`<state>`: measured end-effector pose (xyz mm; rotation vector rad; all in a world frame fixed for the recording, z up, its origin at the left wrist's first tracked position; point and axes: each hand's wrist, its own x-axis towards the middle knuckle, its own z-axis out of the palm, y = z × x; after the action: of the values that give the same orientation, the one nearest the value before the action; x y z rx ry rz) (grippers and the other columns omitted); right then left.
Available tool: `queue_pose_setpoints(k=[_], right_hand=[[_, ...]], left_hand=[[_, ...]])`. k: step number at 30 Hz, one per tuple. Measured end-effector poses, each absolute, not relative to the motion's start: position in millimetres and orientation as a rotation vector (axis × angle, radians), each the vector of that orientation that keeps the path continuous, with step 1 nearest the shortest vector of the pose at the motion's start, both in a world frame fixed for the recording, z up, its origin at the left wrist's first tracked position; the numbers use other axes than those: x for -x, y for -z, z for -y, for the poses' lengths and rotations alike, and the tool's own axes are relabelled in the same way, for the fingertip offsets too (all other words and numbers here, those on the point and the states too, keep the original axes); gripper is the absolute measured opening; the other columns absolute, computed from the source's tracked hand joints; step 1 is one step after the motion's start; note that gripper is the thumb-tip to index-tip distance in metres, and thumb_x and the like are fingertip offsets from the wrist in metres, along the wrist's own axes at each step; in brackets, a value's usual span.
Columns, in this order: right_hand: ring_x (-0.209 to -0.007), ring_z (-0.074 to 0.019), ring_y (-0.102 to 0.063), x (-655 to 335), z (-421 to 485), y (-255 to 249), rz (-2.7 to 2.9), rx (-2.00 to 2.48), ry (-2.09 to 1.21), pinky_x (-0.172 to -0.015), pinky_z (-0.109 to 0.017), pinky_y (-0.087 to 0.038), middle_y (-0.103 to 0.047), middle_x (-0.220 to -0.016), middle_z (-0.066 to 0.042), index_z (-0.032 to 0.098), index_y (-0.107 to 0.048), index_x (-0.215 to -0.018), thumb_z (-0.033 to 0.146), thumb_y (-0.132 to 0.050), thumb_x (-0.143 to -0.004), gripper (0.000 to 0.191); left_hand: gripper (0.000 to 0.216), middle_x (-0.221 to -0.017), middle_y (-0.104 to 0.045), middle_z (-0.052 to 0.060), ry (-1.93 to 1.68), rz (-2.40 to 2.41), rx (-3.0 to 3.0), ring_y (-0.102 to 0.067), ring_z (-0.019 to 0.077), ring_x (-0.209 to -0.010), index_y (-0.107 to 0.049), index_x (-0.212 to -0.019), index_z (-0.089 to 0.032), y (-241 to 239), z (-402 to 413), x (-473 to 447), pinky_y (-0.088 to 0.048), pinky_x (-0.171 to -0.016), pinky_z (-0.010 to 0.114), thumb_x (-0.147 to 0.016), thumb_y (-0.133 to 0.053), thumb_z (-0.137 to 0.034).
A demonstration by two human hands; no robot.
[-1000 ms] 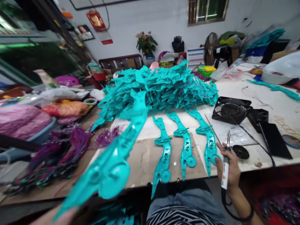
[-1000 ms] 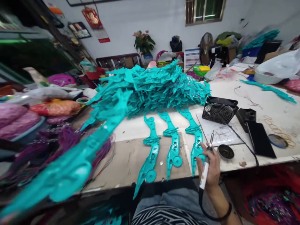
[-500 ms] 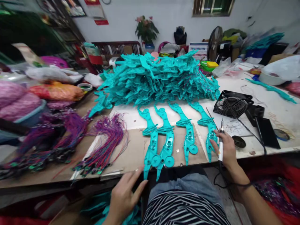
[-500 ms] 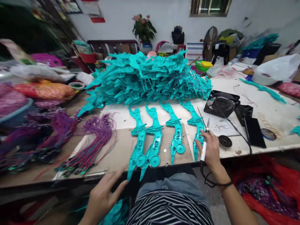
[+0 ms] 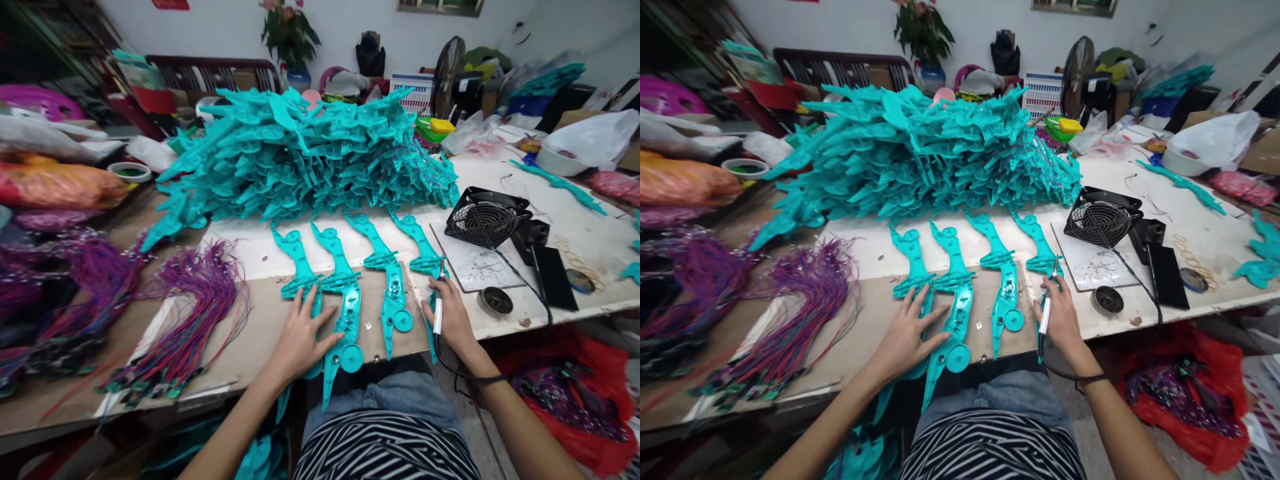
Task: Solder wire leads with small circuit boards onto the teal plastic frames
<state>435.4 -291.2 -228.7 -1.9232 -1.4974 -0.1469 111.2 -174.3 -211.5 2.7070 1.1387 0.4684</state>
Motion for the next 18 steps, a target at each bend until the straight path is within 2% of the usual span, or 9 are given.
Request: queue_pose_setpoints(k=[5, 14, 18], right_hand=[[-0.13, -0.0306, -0.048, -409.3, 297.0, 232.0, 1.281, 2.005, 0.136, -0.106, -0.052, -0.044, -0.054, -0.128, -0.016, 0.018, -0.05, -0.124, 0.029, -0.052, -0.082, 0.043], [-0.121, -0.0286, -0.053, -416.4, 278.7, 232.5, 1.205, 2.005, 0.076, -0.101, -0.049, -0.046, -0.056, -0.124, -0.014, 0.02, -0.05, -0.12, 0.037, -0.055, -0.084, 0.04], [-0.124, -0.0347, -0.052, -428.7, 262.2, 221.7, 1.38, 2.032, 0.141, -0.102, -0.06, -0.041, -0.06, -0.121, -0.016, 0.019, -0.054, -0.114, 0.042, -0.056, -0.086, 0.037]], left_hand=[[0.043, -0.162, -0.024, 0.011, -0.459, -1.141, -2.652, -0.017, 0.0527, -0.145, -0.072, -0.121, -0.027, 205.1, 186.6, -123.2, -0.036, -0.108, 0.067, -0.084, -0.066, -0.049], [0.053, -0.163, -0.023, 0.008, -0.327, -1.004, -2.642, -0.015, 0.0526, -0.145, -0.067, -0.128, -0.031, 198.7, 192.7, -149.9, -0.031, -0.111, 0.068, -0.08, -0.072, -0.052], [0.057, -0.162, -0.024, 0.011, -0.209, -1.055, -2.602, -0.014, 0.0513, -0.146, -0.065, -0.131, -0.029, 188.8, 176.6, -162.9, -0.025, -0.114, 0.066, -0.081, -0.069, -0.055]])
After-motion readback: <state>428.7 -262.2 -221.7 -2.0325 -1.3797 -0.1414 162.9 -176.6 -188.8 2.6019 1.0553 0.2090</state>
